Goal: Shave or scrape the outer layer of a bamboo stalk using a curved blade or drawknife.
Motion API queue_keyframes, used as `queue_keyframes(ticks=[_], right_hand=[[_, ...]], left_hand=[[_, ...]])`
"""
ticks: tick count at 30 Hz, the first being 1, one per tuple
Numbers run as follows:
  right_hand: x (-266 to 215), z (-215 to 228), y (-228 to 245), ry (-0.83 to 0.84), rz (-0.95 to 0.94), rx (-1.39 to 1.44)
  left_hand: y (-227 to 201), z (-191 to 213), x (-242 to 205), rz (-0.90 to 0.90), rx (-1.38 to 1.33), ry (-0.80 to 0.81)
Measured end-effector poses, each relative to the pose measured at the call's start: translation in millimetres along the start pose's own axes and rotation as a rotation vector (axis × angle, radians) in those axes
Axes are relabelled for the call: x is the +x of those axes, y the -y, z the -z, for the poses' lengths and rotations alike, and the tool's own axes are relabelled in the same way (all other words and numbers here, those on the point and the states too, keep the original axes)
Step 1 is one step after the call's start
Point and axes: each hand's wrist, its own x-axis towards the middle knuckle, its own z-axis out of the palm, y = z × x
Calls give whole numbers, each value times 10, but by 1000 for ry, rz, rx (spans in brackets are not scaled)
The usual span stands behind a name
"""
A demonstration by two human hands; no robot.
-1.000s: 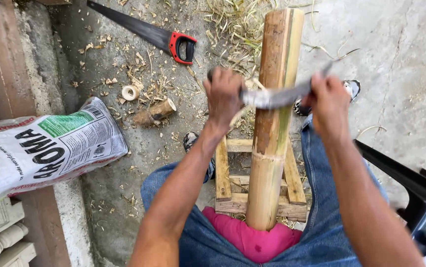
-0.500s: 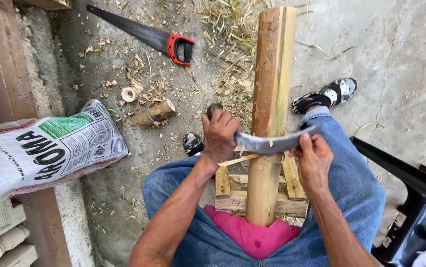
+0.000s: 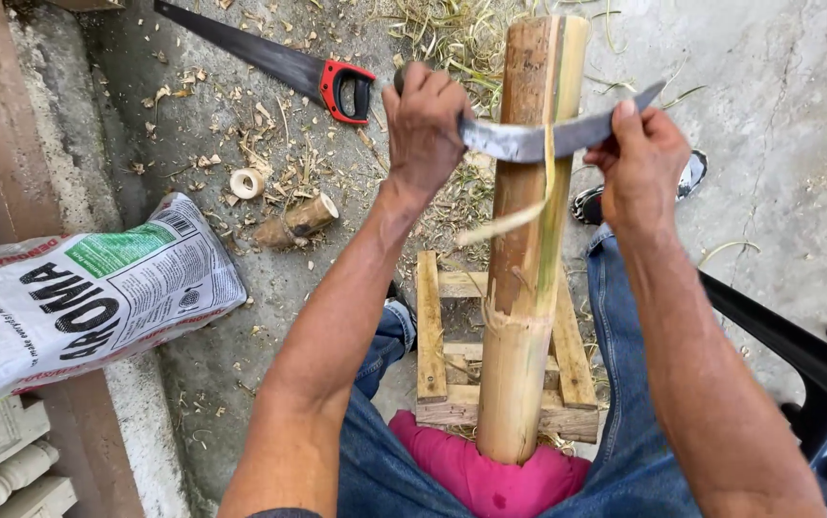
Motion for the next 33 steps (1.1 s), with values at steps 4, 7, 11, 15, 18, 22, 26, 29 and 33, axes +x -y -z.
queue_keyframes(ticks=[4,7,11,15,18,22,26,29,33], right_hand=[[652,-185,158,-2,3,7],[1064,-159,135,19,-19,67],[1401,-163,154,142,69,136],[1508,66,-143,159,19,131],[1273,-140,208,63,-78,-62],[554,27,15,112,-65,-58],[264,90,-141,113,-24,-9],[881,-132,-2,140,55,60],[1643,-323,75,93,3,52]], left_hand=[[204,-176,523,-25,14,-35],[247,-314,661,-6,59,-55],[243,-348,819,42,130,-98],[-33,-383,398,69,250,-95],[31,-239,613,100,291,-67],[-147,85,20,12,228,-101],[-122,24,-147,123,46,28],[121,-159,379,78,86,-64],[407,-634,771,195,176,83]])
